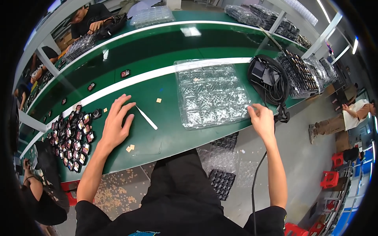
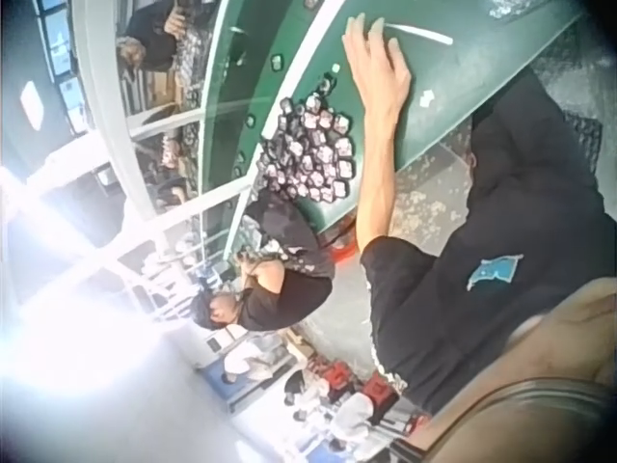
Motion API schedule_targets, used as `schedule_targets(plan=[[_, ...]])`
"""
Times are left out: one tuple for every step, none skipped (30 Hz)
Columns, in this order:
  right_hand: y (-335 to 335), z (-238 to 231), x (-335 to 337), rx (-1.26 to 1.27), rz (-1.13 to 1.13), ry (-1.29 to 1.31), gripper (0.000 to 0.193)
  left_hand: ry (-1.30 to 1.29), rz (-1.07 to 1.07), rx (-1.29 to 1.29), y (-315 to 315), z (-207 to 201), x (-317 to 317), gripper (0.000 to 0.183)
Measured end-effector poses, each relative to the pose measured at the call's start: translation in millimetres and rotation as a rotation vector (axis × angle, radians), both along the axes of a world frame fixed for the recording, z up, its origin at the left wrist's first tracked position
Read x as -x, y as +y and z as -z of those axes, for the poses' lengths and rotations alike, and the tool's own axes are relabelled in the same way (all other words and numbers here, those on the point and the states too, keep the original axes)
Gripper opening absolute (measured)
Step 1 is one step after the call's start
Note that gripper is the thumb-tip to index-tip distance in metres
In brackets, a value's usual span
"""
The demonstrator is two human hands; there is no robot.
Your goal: Assembling small electronic components, specifically smartwatches, on a production line.
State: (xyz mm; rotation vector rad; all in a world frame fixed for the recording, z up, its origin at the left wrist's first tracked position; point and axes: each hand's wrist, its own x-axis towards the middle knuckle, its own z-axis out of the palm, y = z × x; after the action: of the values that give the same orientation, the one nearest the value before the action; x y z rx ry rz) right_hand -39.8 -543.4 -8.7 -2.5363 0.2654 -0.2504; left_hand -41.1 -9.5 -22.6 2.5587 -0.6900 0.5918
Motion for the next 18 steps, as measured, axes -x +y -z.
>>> schedule_targets(plan=[[-7.6, 1.3, -2.0, 0.151, -0.047, -0.106, 0.037, 0.023, 0.061, 0.019, -7.8, -2.3, -1.0, 0.039], [-2.6, -3.6, -3.5, 0.301, -0.098, -0.208, 0.035, 0.051, 0.118, 0.038, -17.9, -4.4, -0.4, 0.04], [3.0, -10.0, -1.7, 0.307, -0.029, -0.147, 0.027, 0.054, 0.18, 0.035, -29.7, -7.6, 0.6, 0.04], [8.7, -16.6, -1.6, 0.304, -0.026, -0.142, 0.027, 0.066, 0.25, -0.012, -38.7, -8.2, -0.7, 0.042], [11.5, -21.0, -3.0, 0.319, -0.027, -0.162, 0.027, 0.097, 0.31, -0.033, -50.8, -12.0, 0.5, 0.043], [14.3, -24.0, -3.1, 0.335, -0.027, -0.183, 0.027, 0.127, 0.371, -0.053, -63.2, -15.7, 1.2, 0.045], [19.8, -26.5, -2.3, 0.339, -0.042, -0.262, 0.023, 0.128, 0.412, -0.068, -72.6, -12.6, -0.3, 0.048], [17.3, -25.7, -3.0, 0.337, -0.041, -0.262, 0.023, 0.143, 0.449, -0.072, -83.2, -12.5, -1.1, 0.05], [13.7, -24.1, -5.5, 0.313, -0.091, -0.319, 0.022, 0.148, 0.47, -0.082, -91.2, -11.4, -2.4, 0.051], [13.7, -24.2, -7.4, 0.29, -0.138, -0.373, 0.021, 0.155, 0.495, -0.092, -96.9, -7.9, -5.2, 0.052], [13.9, -25.6, -7.6, 0.289, -0.132, -0.371, 0.021, 0.156, 0.5, -0.094, -100.9, -4.3, -7.1, 0.052], [14.7, -28.2, -7.5, 0.011, -0.108, -0.304, 0.021, 0.166, 0.512, -0.063, -104.3, -1.0, -8.8, 0.056], [15.4, -29.4, -5.7, -0.267, -0.079, -0.231, 0.021, 0.181, 0.528, -0.032, -107.9, -0.9, -8.5, 0.059], [8.1, -29.1, -6.8, -0.389, -0.087, -0.248, 0.02, 0.186, 0.535, -0.033, -110.0, -1.2, -7.1, 0.059], [2.9, -31.7, -5.3, -0.511, -0.084, -0.289, 0.02, 0.215, 0.519, 0.015, -110.9, -2.2, -5.1, 0.063], [0.9, -37.7, -3.4, -0.629, -0.081, -0.327, 0.021, 0.245, 0.501, 0.066, -110.8, -2.2, -3.8, 0.066], [1.7, -45.7, -0.9, -0.679, -0.052, -0.345, 0.021, 0.251, 0.504, 0.07, -107.4, 3.3, -6.1, 0.066], [-4.9, -47.1, -1.1, -0.742, -0.038, -0.363, 0.022, 0.224, 0.515, -0.032, -101.3, 11.9, -11.1, 0.071]])
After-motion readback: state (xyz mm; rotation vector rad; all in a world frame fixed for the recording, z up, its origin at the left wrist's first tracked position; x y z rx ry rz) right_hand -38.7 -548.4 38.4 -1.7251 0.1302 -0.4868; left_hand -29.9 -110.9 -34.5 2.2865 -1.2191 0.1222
